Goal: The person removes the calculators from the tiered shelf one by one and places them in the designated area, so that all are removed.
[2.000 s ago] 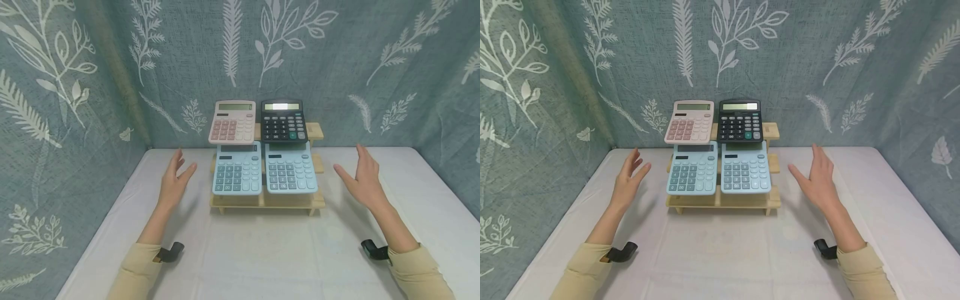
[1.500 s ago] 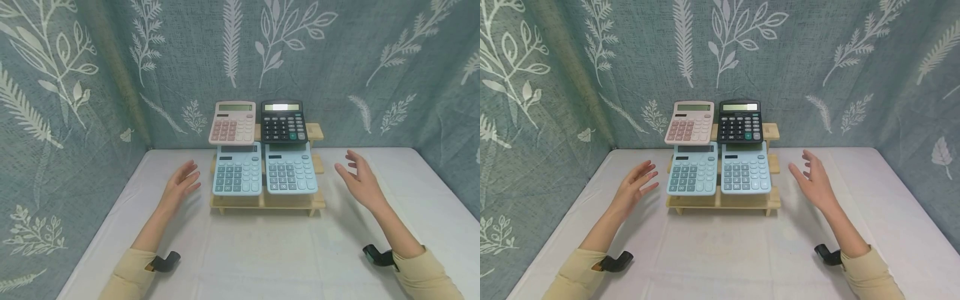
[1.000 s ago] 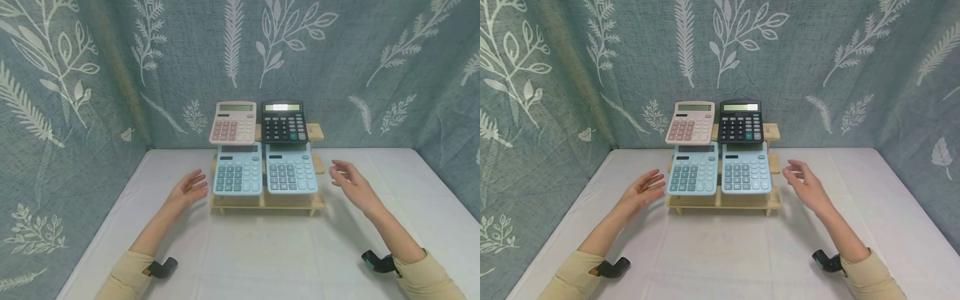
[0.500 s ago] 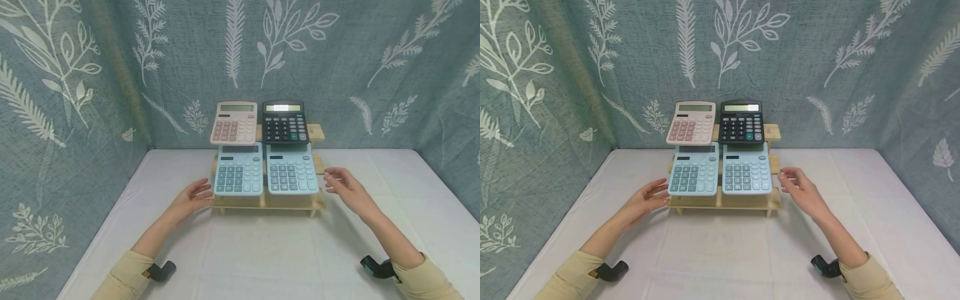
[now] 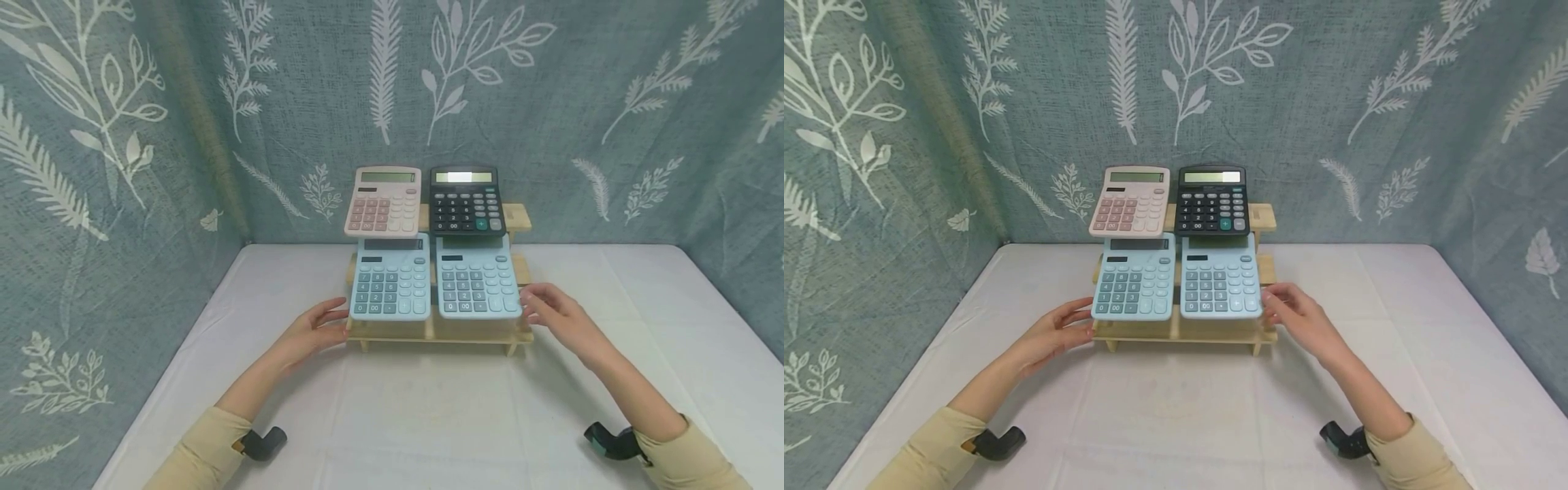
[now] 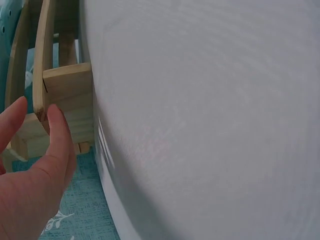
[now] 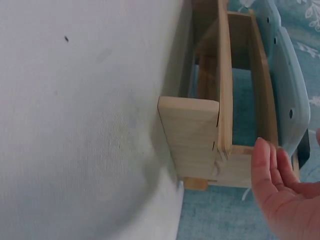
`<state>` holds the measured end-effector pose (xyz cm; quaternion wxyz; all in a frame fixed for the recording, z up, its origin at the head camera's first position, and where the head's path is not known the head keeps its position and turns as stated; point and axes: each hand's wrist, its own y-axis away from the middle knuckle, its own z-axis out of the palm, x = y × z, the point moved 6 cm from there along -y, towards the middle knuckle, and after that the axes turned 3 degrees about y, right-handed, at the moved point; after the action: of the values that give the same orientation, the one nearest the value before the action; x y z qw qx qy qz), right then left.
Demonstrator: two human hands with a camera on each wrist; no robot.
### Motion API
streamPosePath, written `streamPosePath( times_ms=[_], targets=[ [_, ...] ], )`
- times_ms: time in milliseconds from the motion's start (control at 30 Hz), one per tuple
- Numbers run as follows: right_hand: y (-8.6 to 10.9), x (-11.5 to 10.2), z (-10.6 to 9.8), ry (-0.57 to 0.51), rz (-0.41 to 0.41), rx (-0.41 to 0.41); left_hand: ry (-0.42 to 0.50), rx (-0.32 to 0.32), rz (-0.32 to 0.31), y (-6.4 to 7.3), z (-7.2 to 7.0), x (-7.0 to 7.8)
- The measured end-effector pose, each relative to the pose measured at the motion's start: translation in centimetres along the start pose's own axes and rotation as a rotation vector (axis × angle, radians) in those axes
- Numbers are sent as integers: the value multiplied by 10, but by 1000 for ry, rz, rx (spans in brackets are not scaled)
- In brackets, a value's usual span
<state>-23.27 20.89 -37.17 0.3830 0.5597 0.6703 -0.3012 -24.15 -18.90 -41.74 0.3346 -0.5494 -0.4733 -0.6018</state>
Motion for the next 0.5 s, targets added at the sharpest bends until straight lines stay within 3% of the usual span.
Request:
streamPosePath(
  times_ms=[500],
  targets=[
    [-3, 1, 11, -108, 54, -103, -38, -4, -33, -2, 2, -3]
  ],
)
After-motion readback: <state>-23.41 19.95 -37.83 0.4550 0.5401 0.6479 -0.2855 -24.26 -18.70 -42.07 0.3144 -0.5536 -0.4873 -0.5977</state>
